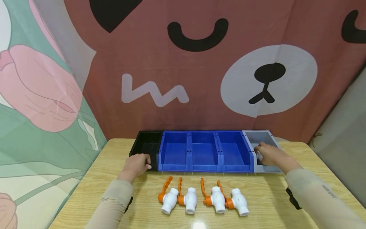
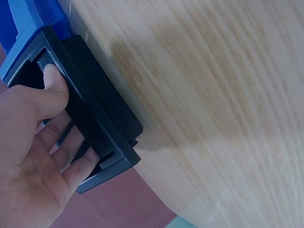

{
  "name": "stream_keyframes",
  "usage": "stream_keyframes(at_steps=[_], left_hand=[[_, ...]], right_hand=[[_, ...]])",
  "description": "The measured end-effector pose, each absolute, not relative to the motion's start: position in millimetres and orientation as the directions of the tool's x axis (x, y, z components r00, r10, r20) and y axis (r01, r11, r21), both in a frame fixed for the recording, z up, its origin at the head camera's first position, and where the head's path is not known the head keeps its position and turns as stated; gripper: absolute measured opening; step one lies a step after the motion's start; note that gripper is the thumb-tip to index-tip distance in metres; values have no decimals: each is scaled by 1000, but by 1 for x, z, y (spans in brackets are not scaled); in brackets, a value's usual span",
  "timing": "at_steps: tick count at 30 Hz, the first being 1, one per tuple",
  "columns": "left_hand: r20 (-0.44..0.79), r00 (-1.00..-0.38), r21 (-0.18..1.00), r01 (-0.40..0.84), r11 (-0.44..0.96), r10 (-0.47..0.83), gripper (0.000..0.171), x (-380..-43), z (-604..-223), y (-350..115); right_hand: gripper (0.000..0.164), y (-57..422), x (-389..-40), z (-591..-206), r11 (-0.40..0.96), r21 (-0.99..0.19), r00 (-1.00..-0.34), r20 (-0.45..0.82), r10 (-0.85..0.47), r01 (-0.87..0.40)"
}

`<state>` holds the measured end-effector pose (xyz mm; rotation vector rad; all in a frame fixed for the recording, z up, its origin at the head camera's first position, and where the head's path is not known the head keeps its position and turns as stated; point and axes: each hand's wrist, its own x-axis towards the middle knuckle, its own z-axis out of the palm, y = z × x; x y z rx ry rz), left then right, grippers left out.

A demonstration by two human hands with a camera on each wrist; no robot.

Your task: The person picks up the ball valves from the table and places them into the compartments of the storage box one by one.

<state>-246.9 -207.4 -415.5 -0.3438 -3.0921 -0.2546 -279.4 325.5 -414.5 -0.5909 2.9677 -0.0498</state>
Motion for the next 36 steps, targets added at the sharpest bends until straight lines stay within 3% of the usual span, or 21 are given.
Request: stream_keyframes(at_steps=[13,25,36], left_hand=[[44,-976,167,217,962,213,17,-246,-415,-207],[44,-977,170,214,962,210,18,-249,-418,-207],[42,-975,151,223,963,219,17,-249,-418,-207]], right_hand=[[33,323,-271,-402,947,-118,-937,-148,-315,-300],[25,327,-256,-395,911,-139,-918,-29,-396,-389],[23,325,-223,-394,914,-48,-905,168,-390,-403]])
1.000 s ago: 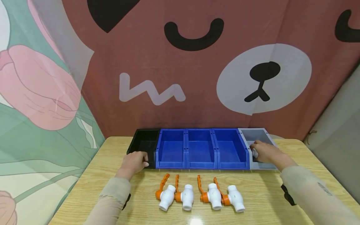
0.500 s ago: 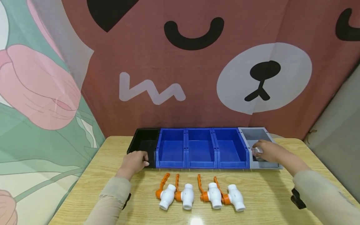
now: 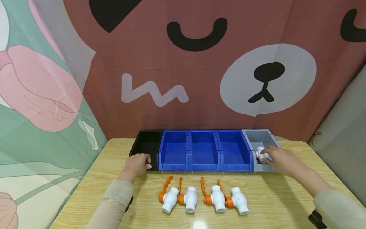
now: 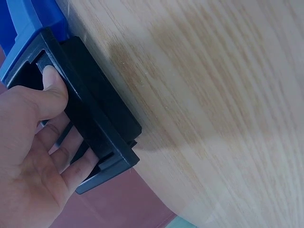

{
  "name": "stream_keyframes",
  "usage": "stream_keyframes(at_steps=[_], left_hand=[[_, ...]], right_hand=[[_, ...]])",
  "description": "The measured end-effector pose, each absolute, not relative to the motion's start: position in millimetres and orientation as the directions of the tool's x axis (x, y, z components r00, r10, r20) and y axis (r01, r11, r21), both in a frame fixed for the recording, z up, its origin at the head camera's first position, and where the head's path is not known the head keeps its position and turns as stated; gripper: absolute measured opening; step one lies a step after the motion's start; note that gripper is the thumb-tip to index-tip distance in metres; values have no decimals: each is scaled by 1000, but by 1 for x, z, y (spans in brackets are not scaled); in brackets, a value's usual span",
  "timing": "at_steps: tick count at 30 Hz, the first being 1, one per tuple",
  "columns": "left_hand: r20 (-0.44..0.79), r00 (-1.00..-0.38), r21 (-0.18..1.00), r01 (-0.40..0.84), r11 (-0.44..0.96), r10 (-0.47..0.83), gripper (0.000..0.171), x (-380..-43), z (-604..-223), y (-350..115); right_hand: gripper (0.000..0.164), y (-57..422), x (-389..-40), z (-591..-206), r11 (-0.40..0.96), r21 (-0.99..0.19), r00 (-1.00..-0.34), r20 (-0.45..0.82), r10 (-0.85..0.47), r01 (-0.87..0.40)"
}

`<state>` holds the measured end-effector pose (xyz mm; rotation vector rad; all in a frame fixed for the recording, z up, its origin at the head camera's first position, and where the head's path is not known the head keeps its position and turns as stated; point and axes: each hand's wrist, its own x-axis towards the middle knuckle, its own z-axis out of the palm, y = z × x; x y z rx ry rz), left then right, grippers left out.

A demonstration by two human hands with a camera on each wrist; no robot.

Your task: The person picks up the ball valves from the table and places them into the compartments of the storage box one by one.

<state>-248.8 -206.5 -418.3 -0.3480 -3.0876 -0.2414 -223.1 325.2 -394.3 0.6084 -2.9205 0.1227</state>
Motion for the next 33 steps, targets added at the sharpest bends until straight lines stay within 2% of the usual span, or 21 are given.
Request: stream_keyframes(at_steps=[10,17,33], left_hand=[[48,-974,153,228,962,223,18,-250,-419,-209],[41,-974,156,227,961,224,18,-249,-418,-208],[58,-971,159,238,958,231,18,-250,-420,-208]], right_hand=[[22,314,-198,-389,905,-40,-867,307,-392,-423],[21,305,-185,-387,869,-19,-791,423,-441,-495],[25,284,-159,-402,835,-21,-765,416,-492,-549]])
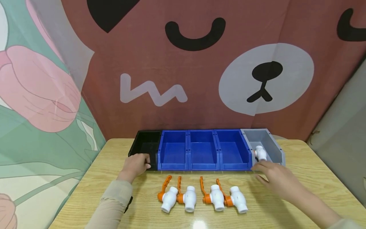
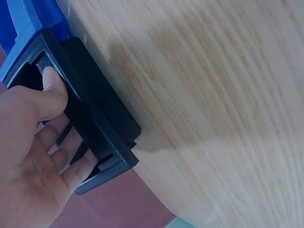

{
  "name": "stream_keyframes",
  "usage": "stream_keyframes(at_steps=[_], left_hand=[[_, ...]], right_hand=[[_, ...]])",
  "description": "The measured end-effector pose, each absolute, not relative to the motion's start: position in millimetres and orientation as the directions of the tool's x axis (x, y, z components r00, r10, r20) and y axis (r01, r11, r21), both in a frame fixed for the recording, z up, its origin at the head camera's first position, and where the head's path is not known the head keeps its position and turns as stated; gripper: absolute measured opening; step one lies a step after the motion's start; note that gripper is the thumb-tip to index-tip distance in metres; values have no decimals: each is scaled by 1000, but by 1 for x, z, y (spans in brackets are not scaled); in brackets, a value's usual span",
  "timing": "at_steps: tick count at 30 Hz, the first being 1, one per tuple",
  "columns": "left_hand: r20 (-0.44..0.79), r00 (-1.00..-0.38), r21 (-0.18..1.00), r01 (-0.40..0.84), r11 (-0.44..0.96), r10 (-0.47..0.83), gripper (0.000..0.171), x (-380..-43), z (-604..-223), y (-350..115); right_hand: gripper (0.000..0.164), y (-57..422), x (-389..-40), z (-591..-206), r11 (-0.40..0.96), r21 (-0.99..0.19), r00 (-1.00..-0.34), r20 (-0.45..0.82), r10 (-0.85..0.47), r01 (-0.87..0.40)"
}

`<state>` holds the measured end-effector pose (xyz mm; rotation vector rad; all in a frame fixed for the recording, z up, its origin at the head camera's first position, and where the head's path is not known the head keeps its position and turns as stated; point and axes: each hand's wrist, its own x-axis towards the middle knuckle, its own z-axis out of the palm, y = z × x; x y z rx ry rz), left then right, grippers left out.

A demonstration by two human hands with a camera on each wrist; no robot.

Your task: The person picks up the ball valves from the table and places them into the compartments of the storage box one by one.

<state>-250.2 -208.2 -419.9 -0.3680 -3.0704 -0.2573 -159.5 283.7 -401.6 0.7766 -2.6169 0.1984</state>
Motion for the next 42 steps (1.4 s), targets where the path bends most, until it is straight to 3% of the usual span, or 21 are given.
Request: stream_keyframes(at_steps=[12,26,34,42], left_hand=[[48,-971,142,237,961,233,18,-250,-420,-208],[47,-973,144,230,962,226,17,-251,-421,-207],[64,-971,148,237,960,230,18,-248,-419,-208],[71,-968,145,248,958,240,18,-248,-419,-207]], right_hand=[[31,273,-145,-419,809,46,-708,456,-539,-587],[28,259,-135,-426,797,25,-699,464,-543,-603],[26,248,-128,-422,805,-26,-752,373,-543,-593],[44,237,-121,-424,822,-69,-803,276,-528,-565]])
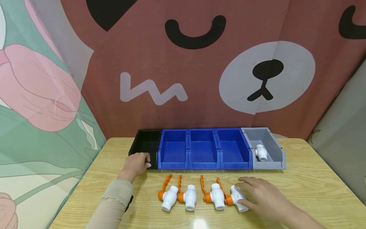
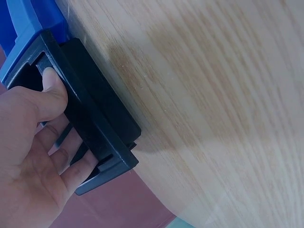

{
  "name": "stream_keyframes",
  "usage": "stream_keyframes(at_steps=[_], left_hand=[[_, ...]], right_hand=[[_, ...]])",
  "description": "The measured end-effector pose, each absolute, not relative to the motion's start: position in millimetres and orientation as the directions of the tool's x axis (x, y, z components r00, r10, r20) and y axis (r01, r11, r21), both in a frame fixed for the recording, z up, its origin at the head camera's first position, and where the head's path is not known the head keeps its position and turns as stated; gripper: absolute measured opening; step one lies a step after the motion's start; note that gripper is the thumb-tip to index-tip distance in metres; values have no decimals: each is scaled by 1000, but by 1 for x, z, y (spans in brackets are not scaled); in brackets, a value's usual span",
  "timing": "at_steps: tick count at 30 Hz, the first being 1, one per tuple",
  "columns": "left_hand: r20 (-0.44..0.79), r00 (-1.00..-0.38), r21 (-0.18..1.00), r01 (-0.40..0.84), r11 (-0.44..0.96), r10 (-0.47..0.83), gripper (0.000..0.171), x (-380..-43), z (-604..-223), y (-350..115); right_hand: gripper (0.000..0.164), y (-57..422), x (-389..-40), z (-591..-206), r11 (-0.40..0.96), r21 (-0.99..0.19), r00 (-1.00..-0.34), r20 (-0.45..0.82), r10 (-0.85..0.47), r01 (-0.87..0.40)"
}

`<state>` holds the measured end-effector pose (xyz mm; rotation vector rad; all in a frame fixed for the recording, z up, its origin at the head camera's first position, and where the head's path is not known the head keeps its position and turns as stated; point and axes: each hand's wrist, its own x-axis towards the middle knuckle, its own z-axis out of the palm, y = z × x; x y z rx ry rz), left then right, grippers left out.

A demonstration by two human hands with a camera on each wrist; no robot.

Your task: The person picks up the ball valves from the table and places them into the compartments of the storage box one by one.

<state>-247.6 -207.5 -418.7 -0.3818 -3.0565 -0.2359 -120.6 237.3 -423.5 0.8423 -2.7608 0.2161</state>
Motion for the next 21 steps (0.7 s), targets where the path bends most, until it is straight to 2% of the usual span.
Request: stream_keyframes(at_steps=[14,21], left_hand=[[75,-968,151,247,957,238,18,-248,-420,-208],[71,-969,151,246,957,238,18,-248,-420,-208]], right_hand=[[69,229,-116,-434,784,-136,-795,148,-589,-606],[72,227,-115,-440,768,-156,-784,116,-610,-621]])
